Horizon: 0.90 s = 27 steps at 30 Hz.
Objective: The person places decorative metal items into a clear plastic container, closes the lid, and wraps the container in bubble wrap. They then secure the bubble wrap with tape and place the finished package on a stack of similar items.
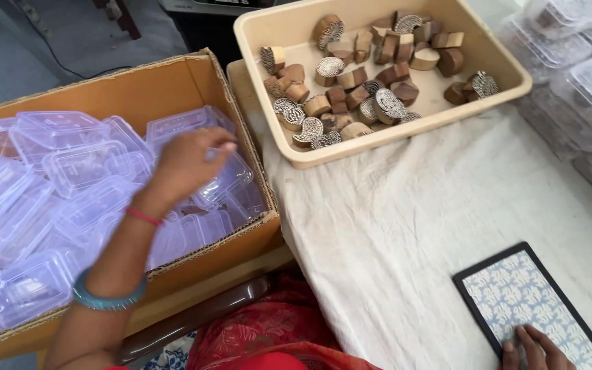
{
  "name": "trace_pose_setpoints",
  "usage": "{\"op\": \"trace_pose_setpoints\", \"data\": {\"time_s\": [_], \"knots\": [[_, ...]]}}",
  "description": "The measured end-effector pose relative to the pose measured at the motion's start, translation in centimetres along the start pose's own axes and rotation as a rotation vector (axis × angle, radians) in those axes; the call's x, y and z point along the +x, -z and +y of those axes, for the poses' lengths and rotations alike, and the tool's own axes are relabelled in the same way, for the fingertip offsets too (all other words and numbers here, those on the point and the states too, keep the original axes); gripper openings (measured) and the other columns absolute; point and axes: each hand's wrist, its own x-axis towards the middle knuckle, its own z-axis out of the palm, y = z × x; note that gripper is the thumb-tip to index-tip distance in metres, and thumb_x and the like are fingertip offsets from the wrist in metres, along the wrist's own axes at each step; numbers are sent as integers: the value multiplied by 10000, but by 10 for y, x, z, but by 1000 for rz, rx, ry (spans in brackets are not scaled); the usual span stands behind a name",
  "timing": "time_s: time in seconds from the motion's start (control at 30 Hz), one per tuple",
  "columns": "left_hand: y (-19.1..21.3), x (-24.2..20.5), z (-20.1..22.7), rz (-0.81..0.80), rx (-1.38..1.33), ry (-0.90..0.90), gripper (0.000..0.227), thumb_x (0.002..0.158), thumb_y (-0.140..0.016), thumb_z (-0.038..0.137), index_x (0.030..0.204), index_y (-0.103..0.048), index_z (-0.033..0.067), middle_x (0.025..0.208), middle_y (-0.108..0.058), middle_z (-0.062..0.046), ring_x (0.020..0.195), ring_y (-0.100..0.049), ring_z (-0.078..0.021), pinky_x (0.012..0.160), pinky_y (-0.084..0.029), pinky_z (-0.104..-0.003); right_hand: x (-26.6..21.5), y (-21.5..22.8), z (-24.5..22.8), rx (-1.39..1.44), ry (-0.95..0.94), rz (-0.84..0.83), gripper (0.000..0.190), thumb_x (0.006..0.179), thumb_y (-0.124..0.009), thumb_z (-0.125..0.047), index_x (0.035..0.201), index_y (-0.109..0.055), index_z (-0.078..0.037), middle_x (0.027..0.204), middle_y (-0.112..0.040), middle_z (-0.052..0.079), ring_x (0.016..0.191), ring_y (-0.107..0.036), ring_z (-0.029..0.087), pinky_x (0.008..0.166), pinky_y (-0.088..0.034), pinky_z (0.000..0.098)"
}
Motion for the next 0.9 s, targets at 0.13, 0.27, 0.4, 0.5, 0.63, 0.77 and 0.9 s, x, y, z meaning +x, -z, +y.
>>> {"op": "trace_pose_setpoints", "data": {"time_s": [0.13,0.27,0.4,0.5,0.63,0.77,0.9], "knots": [[-38,13,-82,-111,56,-37,418,957,-636,415,1173,-710,66,1104,-750,-164,1030,-703,-355,870,-562,-482,24,76,-92,-19,-69,21,288,970,-751,-309,1190,-772,-126,1186,-740,83,1178,-693,251,1103,-524,394],[-22,47,-20,152,67,-113,405,913,-690,329,1221,-700,66,1126,-709,-166,968,-690,-370,806,-549,-498,31,112,-128,-31,-133,-30,313,926,-732,-311,1188,-784,-148,1213,-742,67,1195,-687,255,1085,-540,421],[-15,98,33,238,-48,-278,351,965,-692,301,1251,-694,97,1181,-690,-126,1100,-654,-334,925,-525,-466,33,107,-120,-103,-121,-123,318,916,-714,-345,1175,-785,-175,1253,-742,46,1212,-686,241,1093,-547,447],[-44,155,60,-34,92,-327,423,943,-689,357,1268,-661,87,1169,-683,-140,1078,-652,-343,902,-520,-492,37,115,-129,-105,-137,-134,328,909,-709,-350,1180,-784,-182,1268,-733,39,1235,-677,247,1099,-549,464],[-100,203,67,-212,332,-314,557,882,-742,449,1277,-636,71,1153,-690,-155,1102,-631,-345,942,-508,-482,36,117,-126,-72,-143,-133,334,910,-702,-353,1187,-778,-184,1284,-719,42,1243,-670,253,1073,-550,457],[-118,233,69,-321,492,-139,506,897,-746,472,1233,-689,99,1158,-716,-144,1121,-662,-325,928,-539,-517,37,120,-128,-65,-146,-155,327,911,-694,-346,1185,-777,-187,1292,-710,39,1255,-657,247,1077,-531,451],[-124,250,40,-18,238,-159,496,841,-754,494,1065,-705,55,1026,-750,-155,958,-734,-311,807,-585,-489,36,121,-130,-72,-162,-176,324,902,-701,-339,1181,-778,-194,1288,-712,27,1259,-659,235,1088,-525,449]]}}
